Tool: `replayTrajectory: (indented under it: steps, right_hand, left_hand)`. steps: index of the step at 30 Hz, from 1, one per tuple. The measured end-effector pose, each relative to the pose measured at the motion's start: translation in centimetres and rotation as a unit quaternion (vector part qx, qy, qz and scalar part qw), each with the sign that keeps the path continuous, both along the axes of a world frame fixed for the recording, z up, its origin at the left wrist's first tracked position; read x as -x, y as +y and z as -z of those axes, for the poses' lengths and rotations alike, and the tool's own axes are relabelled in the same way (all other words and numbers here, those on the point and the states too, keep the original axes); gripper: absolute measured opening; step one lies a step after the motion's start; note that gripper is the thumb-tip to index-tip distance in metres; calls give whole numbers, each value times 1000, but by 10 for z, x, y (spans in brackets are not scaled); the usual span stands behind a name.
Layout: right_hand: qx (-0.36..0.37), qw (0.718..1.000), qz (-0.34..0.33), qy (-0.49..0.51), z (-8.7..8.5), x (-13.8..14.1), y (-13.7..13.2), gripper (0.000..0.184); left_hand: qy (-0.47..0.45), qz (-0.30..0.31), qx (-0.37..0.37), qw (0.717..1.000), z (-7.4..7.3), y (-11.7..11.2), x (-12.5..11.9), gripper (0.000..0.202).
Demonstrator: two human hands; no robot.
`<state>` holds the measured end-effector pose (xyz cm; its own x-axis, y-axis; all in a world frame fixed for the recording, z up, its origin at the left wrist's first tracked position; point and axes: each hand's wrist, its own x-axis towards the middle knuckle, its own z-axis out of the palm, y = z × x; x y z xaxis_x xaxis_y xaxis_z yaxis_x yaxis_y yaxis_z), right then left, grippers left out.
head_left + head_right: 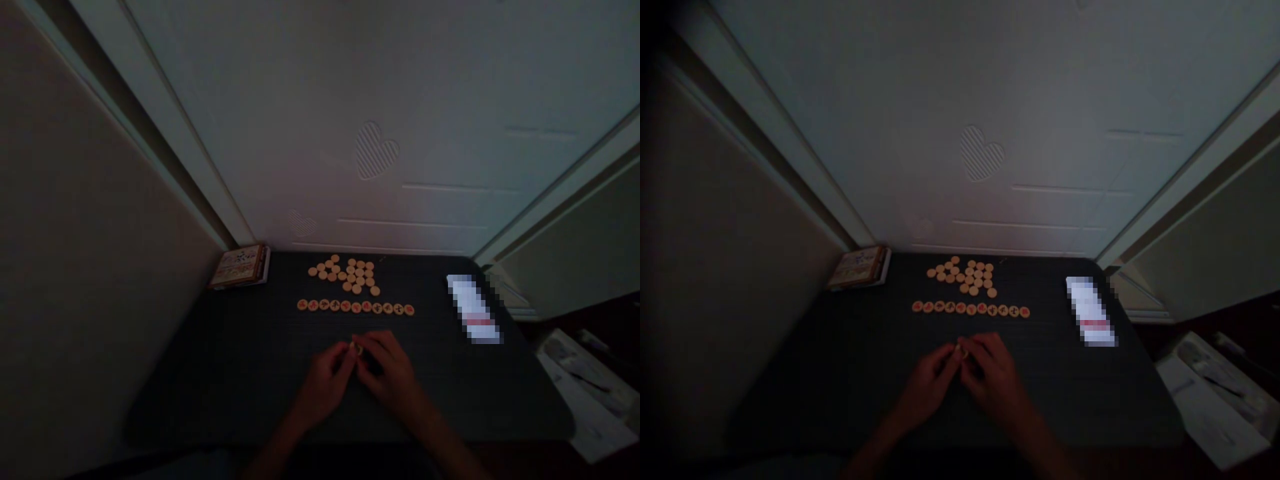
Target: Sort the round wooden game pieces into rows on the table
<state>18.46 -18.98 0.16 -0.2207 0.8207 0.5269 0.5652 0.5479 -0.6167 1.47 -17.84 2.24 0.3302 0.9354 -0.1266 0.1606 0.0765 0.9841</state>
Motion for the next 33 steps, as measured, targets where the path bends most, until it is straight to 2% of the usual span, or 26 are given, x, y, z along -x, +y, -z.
replayTrajectory:
  steps: [3, 8, 11, 15, 20, 28, 33]
  right_hand:
    - [23, 998, 36, 35, 7, 8, -12, 46]
    - [35, 993, 78, 84, 13, 19, -17, 41]
    - [34, 993, 69, 86, 12, 18, -19, 39]
    - [39, 994, 59, 78, 11, 16, -20, 38]
    - [47, 994, 58, 77, 11, 16, -20, 40]
    - [36, 994, 66, 83, 10, 18, -19, 41]
    - [41, 994, 57, 82, 11, 17, -20, 42]
  left_hand:
    - [29, -15, -16, 999, 4, -8, -2, 36]
    - [46, -32, -29, 998, 9, -7, -4, 36]
    - [51, -27, -38, 998, 10, -9, -2, 37]
    - [89, -50, -49, 994, 11, -11, 1, 44]
    - [106, -41, -42, 993, 12, -11, -3, 37]
    - [102, -62, -53, 991, 15, -13, -1, 43]
    - [101, -42, -56, 992, 14, -13, -1, 39]
